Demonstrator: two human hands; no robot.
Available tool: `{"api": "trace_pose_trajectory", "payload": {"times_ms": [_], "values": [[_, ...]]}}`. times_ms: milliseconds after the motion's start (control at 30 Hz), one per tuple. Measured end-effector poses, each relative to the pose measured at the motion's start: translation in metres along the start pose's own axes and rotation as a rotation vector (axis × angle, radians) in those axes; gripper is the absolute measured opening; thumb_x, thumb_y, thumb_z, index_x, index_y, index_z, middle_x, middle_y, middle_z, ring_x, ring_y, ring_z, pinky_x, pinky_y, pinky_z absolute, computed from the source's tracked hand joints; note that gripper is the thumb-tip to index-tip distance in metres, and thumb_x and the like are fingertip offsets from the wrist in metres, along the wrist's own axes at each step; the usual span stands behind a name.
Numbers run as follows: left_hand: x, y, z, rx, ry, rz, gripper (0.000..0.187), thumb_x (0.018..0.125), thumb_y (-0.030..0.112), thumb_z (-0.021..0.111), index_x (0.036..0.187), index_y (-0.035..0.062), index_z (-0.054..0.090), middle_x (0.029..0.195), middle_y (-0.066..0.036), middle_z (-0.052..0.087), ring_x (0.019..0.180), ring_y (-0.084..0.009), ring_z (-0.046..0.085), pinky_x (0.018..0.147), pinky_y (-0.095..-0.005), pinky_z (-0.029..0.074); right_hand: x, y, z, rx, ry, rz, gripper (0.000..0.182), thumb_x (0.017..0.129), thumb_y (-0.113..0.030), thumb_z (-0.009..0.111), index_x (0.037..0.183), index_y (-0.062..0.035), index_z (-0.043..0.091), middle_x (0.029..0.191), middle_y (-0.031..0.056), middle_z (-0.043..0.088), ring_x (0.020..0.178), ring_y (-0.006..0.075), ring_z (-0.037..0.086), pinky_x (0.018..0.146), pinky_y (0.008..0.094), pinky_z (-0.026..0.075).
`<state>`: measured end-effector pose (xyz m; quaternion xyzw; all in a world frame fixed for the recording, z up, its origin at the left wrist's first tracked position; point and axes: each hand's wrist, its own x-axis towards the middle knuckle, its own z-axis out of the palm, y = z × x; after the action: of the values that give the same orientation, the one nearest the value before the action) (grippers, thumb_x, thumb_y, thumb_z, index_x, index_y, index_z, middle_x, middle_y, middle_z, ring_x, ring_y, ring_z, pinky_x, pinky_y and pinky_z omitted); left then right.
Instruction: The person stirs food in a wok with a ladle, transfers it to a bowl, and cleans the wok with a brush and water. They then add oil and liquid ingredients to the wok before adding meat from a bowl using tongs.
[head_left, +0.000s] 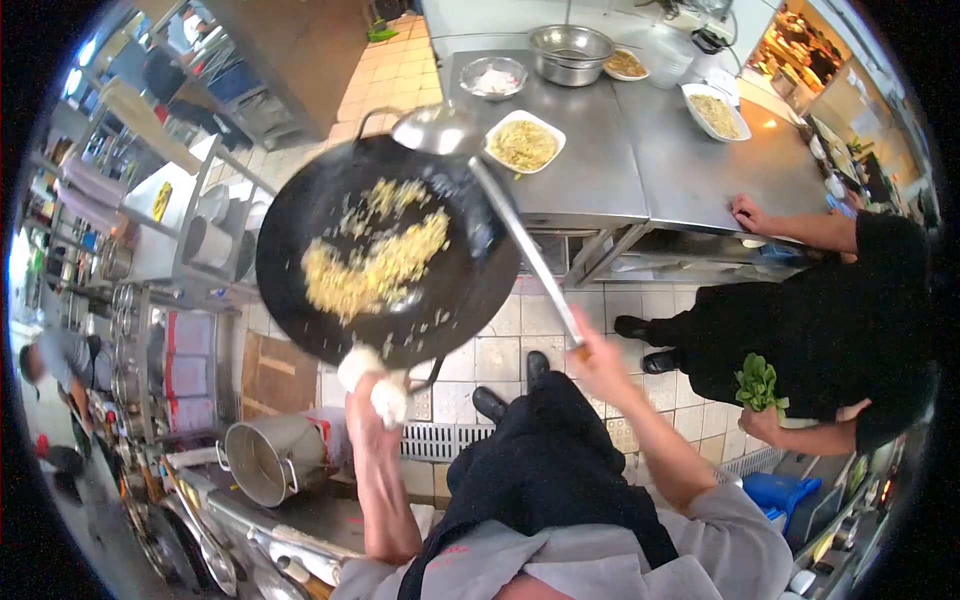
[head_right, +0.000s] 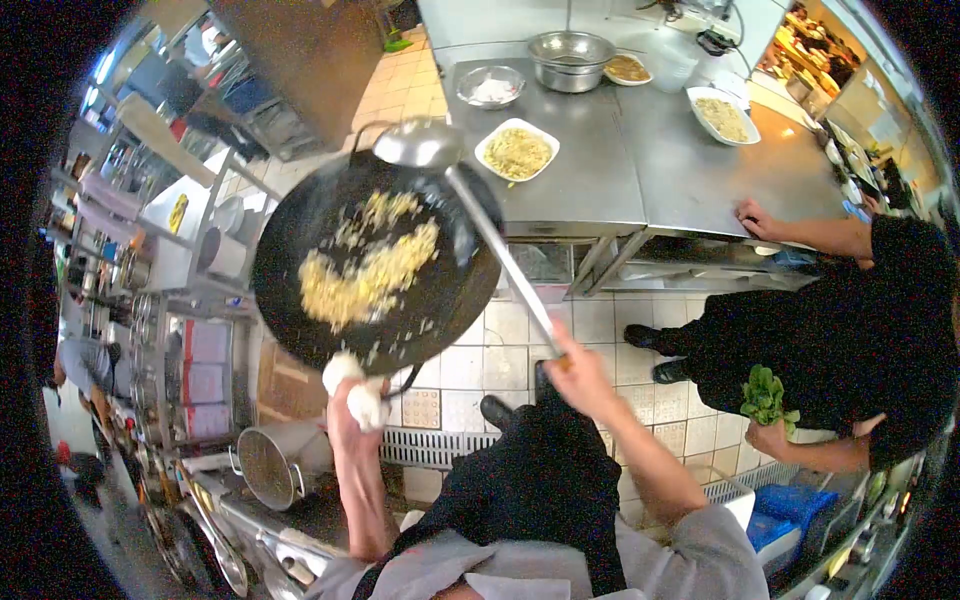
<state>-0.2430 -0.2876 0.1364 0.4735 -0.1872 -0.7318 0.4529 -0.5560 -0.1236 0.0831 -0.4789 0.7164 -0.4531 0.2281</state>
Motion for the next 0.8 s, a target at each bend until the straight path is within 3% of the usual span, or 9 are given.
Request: {"api": "trace_pose_trajectory", "payload": {"times_ms": [33,100,133,200,233,367,433,567,800], "values": [[0.005,0.006,0.029,0.028,0.054,0.039,0.019,0.083,0.005,0.057,0.101,-0.0009,0.057,0.083,-0.009,0.060,0.068,-0.0197,0.063,0.060,-0.0308,0.055,0.007,0.008,0.031,0.075,-0.014,-0.032,0.073,0.083,-0.004,0.061,0.148,-0.0253,0.033,0.107,0.0187,0.068,0.065,0.0276,0.064,0.064,0.0337,0.052],[0.035,0.000,0.040,0.401,-0.186,0.281,0.010,0.079,0.001,0.055,0.089,0.0043,0.056,0.076,-0.004,0.056,0.063,-0.0130,0.058,0.053,-0.0277,0.046,0.013,0.009,0.050,0.096,-0.080,-0.035,0.071,0.084,-0.007,0.062,0.147,-0.0249,0.034,0.098,0.0190,0.068,0.063,0.0287,0.063,0.064,0.0340,0.051],[0.029,0.002,0.056,0.188,-0.183,0.317,0.020,0.075,-0.002,0.055,0.094,0.0039,0.055,0.078,-0.004,0.056,0.062,-0.0135,0.058,0.054,-0.0281,0.048,0.028,0.000,0.039,0.030,-0.123,-0.008,0.070,0.085,-0.009,0.062,0.147,-0.0248,0.034,0.093,0.0191,0.068,0.063,0.0295,0.063,0.064,0.0349,0.051],[-0.006,0.003,0.087,0.167,0.017,0.394,0.026,0.074,-0.003,0.055,0.099,0.0032,0.052,0.081,-0.005,0.055,0.063,-0.0138,0.057,0.053,-0.0280,0.048,0.058,-0.023,0.016,-0.050,-0.183,0.020,0.068,0.086,-0.013,0.063,0.147,-0.0243,0.035,0.084,0.0197,0.068,0.064,0.0319,0.064,0.065,0.0372,0.051],[-0.010,0.006,0.101,0.195,-0.023,0.434,0.017,0.077,-0.001,0.054,0.094,0.0035,0.053,0.075,-0.005,0.054,0.059,-0.0170,0.059,0.053,-0.0292,0.052,0.068,-0.035,0.003,-0.063,-0.218,0.032,0.067,0.086,-0.015,0.063,0.147,-0.0239,0.035,0.081,0.0200,0.067,0.064,0.0335,0.064,0.065,0.0385,0.051],[0.043,0.005,0.127,0.171,-0.185,0.449,0.014,0.077,0.000,0.054,0.090,0.0032,0.054,0.074,-0.005,0.054,0.059,-0.0178,0.059,0.056,-0.0304,0.054,0.095,-0.017,-0.035,-0.268,-0.273,-0.074,0.064,0.089,-0.018,0.061,0.146,-0.0303,0.035,0.076,0.0200,0.065,0.067,0.0399,0.064,0.066,0.0456,0.052],[0.051,0.008,0.147,0.154,-0.140,0.409,0.012,0.077,0.000,0.055,0.089,0.0029,0.054,0.073,-0.006,0.054,0.058,-0.0183,0.059,0.056,-0.0312,0.054,0.100,0.017,-0.074,-0.443,-0.234,-0.139,0.067,0.087,-0.017,0.061,0.145,-0.0360,0.035,0.074,0.0178,0.064,0.063,0.0396,0.062,0.062,0.0481,0.052],[0.067,-0.003,0.172,0.114,-0.074,0.383,0.008,0.078,0.001,0.056,0.086,0.0018,0.055,0.074,-0.007,0.055,0.060,-0.0193,0.059,0.058,-0.0340,0.055,0.114,0.105,-0.165,-0.713,-0.078,-0.302,0.067,0.084,-0.013,0.062,0.143,-0.0354,0.040,0.069,0.0146,0.060,0.057,0.0350,0.060,0.054,0.0452,0.050],[0.090,-0.033,0.240,0.003,0.005,0.461,0.019,0.074,-0.003,0.052,0.093,0.0016,0.052,0.080,-0.007,0.054,0.063,-0.0183,0.058,0.056,-0.0317,0.053,0.161,0.149,-0.237,-0.838,0.037,-0.276,0.063,0.082,-0.009,0.063,0.139,-0.0307,0.048,0.069,0.0120,0.057,0.053,0.0332,0.057,0.051,0.0429,0.050]]}}
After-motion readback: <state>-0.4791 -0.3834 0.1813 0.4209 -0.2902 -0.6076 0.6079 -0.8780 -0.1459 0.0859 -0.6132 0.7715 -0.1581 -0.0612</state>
